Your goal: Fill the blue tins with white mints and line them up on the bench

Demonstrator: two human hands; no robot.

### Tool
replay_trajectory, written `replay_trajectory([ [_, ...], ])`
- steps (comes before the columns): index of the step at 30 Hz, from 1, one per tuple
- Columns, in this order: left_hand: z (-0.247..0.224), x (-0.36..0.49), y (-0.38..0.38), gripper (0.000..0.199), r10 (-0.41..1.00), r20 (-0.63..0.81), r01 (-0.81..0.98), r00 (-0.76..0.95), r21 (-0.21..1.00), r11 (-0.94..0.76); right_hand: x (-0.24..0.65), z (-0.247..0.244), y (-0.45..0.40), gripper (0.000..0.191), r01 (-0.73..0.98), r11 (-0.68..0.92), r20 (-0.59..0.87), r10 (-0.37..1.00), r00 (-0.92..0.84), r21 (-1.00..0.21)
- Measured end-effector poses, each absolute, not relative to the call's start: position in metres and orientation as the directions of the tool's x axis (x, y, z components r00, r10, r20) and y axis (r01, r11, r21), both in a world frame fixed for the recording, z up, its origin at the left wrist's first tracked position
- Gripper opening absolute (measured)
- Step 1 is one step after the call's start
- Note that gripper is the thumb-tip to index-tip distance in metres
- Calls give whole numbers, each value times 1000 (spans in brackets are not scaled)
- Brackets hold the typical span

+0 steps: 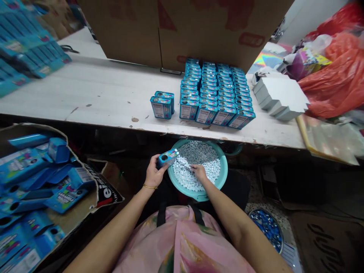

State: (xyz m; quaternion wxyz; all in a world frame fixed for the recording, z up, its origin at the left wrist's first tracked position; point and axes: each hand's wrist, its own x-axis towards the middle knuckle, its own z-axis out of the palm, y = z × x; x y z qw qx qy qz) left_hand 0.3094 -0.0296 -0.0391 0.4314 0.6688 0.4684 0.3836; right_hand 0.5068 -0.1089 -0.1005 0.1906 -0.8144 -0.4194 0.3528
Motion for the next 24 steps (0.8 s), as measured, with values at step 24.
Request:
replay_trajectory([
  [24,-45,357,-57,41,841,94,410,533,841,-354,515,127,-122,26,997,-15,-318,948,37,69],
])
